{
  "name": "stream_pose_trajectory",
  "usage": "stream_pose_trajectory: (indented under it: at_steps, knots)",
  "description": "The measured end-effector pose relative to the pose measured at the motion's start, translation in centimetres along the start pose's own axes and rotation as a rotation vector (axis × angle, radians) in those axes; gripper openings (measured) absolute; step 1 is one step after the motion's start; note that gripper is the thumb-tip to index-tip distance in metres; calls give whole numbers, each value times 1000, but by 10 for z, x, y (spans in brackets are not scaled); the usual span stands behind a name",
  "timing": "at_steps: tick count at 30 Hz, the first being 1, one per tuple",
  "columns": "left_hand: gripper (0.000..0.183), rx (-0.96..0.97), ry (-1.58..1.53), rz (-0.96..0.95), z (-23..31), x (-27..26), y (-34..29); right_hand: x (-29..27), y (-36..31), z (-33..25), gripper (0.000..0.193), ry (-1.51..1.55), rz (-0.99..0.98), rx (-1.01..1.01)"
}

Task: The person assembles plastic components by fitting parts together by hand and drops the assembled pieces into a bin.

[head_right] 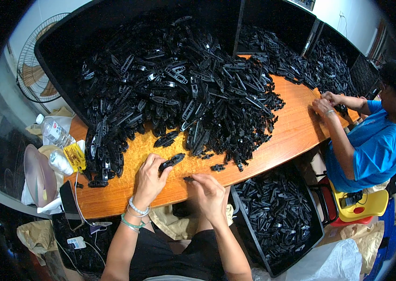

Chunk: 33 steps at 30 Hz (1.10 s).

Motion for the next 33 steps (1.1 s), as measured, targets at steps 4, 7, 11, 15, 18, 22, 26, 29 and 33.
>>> stream_pose_trajectory:
  at_steps: [4,7,11,15,18,22,26,29,33]
  knots:
    - [20,-2,-4,7,-2,0,-1,3,-1,-1,15,-54,-5,-44]
    - [21,-10,-18,-7,-2,3,1,2,-1,0,16,-61,-7,-47]
    - [21,-19,-23,-17,-4,1,1,4,3,-4,16,-91,-23,-99]
    - [19,-35,-135,83,4,-2,0,0,2,-10,16,-130,-2,-107]
    - [20,-231,-377,207,-3,-7,-17,3,-1,-9,16,-160,15,-162]
    - [20,-355,-514,160,-3,-13,-66,1,-11,-4,13,179,148,177]
    - [20,-399,-789,-118,24,-31,-82,-5,-7,-24,11,510,113,228]
    - [22,-384,-851,-229,39,-44,-90,4,-9,-65,15,661,-95,165]
    - [24,-388,-936,-269,55,-51,-99,4,-21,-74,15,616,-114,98]
Point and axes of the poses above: each hand's wrist, its own y-axis towards the middle knuckle, its own x-axis out of the palm, z = x × y, the point moved 2 cm from there along y, towards the middle knuckle, and after that the axes turned 9 degrees about -x, right-handed, at the moved point
